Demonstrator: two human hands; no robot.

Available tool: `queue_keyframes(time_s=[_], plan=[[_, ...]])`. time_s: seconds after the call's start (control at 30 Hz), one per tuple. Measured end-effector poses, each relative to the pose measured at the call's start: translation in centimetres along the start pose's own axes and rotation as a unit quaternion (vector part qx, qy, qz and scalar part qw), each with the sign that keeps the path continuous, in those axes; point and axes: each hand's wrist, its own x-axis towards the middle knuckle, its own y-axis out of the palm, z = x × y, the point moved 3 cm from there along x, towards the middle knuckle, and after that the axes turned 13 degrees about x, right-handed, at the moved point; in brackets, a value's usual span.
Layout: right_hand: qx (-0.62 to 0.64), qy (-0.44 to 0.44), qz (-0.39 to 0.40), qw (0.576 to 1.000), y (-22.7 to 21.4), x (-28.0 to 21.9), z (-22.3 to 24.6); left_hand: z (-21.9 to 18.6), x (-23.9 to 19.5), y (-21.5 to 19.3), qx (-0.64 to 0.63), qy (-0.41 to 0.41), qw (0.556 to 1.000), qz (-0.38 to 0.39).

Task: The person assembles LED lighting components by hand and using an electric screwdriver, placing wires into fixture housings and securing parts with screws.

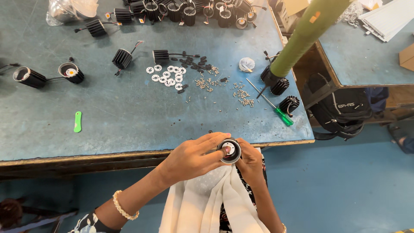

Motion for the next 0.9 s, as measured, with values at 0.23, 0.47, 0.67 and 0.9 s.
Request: queue_keyframes(time_s=[0.23,0.47,0.67,0.9], plan=[[-0.227,0.034,-0.03,0.973,0.1,1.3,0.6,2.2,-2.3,2.8,-0.02,-0.06,0.998,0.018],[-0.254,0.073,0.097,0.96,0.0,3.9,1.8,5.2,-4.9,7.9,-0.093,-0.173,0.978,0.066],[-0.227,0.102,0.103,0.963,-0.2,4.3,-0.1,4.6,-5.5,8.5,-0.038,-0.183,0.979,0.084],[-0.234,0.085,0.102,0.963,-0.6,3.8,-0.7,4.3,-5.4,8.2,-0.032,-0.193,0.976,0.098]])
